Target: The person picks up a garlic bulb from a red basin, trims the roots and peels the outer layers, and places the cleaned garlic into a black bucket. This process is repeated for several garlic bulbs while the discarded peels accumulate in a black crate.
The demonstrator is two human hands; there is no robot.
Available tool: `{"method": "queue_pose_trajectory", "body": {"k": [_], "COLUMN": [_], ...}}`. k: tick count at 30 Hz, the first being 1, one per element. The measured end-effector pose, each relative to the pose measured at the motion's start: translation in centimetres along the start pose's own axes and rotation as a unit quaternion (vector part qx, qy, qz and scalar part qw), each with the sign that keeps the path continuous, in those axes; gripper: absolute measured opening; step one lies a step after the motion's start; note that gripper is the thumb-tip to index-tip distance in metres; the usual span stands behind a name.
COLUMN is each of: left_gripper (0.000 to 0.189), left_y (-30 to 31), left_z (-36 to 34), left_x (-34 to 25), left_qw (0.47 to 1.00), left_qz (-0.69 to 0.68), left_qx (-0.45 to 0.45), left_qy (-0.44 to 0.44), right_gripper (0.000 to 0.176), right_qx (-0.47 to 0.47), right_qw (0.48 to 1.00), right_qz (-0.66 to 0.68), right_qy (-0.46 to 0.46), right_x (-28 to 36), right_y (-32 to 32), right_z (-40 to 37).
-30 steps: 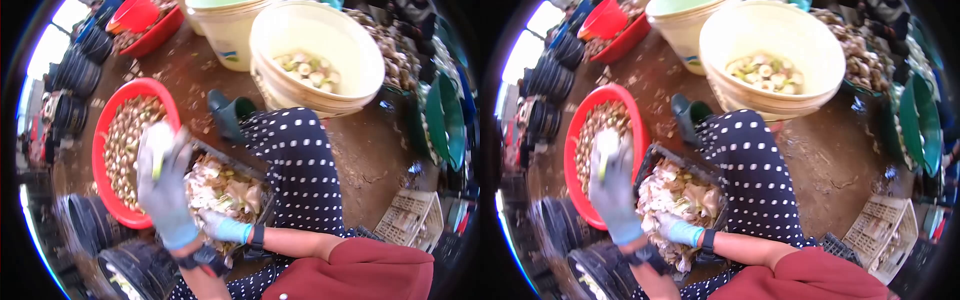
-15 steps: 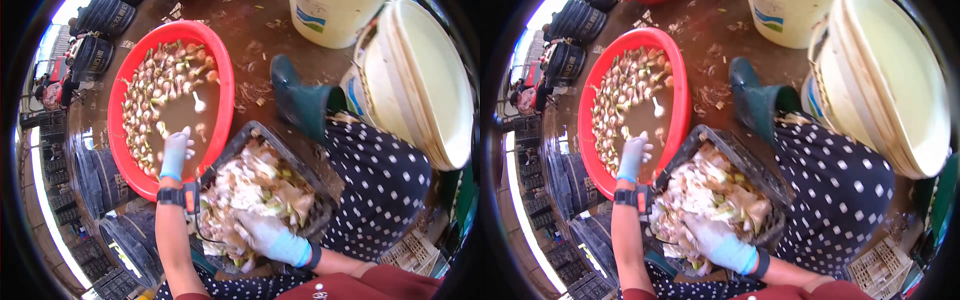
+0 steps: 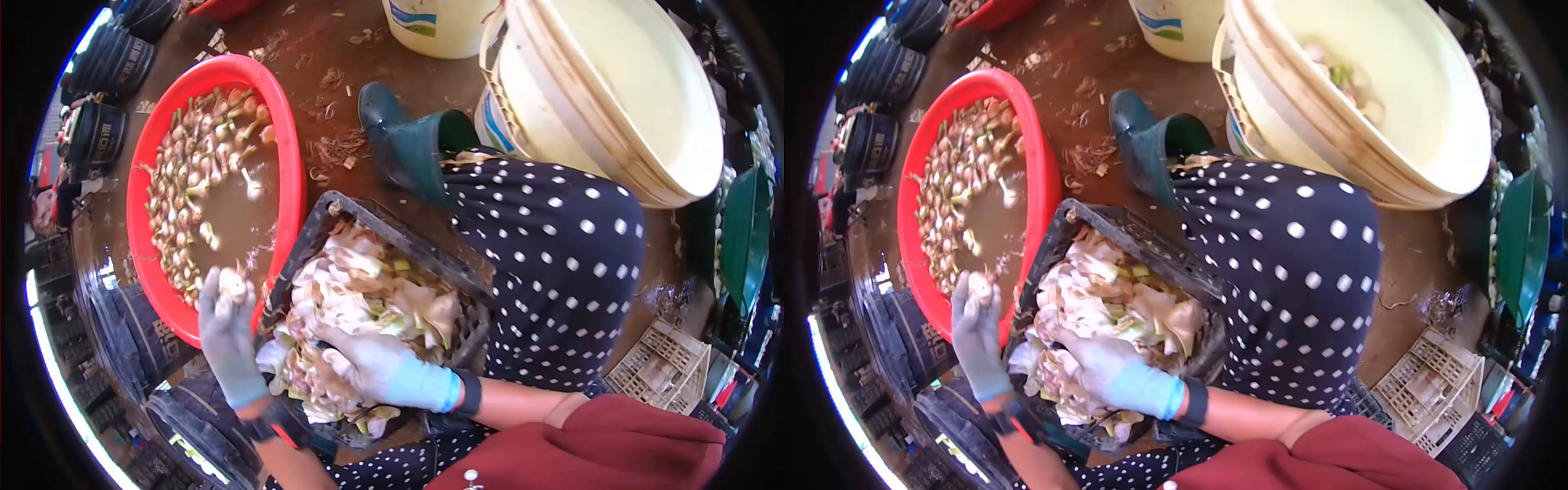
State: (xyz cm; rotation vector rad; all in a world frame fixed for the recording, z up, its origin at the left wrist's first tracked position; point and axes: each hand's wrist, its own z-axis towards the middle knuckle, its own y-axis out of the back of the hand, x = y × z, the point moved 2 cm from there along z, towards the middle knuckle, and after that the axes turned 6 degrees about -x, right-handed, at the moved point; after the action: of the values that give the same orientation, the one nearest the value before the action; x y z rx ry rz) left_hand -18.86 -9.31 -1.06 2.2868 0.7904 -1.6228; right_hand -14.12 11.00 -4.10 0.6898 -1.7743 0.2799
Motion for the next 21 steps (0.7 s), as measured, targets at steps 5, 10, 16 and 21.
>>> {"method": "queue_pose_trajectory", "body": {"k": [5,10,16,21], "left_gripper": [0.04,0.038,0.04,0.041], "left_y": [1.3,2.2,2.7,2.7], "left_z": [-10.6,-16.0,-17.4,-17.2], "left_x": [1.8,3.2,4.7,6.0], "left_qw": [0.994,0.984,0.972,0.97], "left_qz": [-0.002,-0.037,0.015,-0.013], "left_qx": [-0.087,-0.124,-0.17,-0.198], "left_qy": [-0.061,-0.126,-0.16,-0.138], "right_gripper": [0.054,0.051,0.044,0.035], "right_qx": [-0.032,0.044,0.169,0.07], "right_qw": [0.984,0.977,0.972,0.976], "right_qz": [0.115,0.139,0.16,0.2], "right_qy": [0.135,0.156,0.02,0.05], "right_x": [0.3,3.1,2.6,1.3], "right_y": [-1.8,-1.9,-3.1,-4.1], "right_z": [-0.8,-2.8,-3.6,-3.0]}}
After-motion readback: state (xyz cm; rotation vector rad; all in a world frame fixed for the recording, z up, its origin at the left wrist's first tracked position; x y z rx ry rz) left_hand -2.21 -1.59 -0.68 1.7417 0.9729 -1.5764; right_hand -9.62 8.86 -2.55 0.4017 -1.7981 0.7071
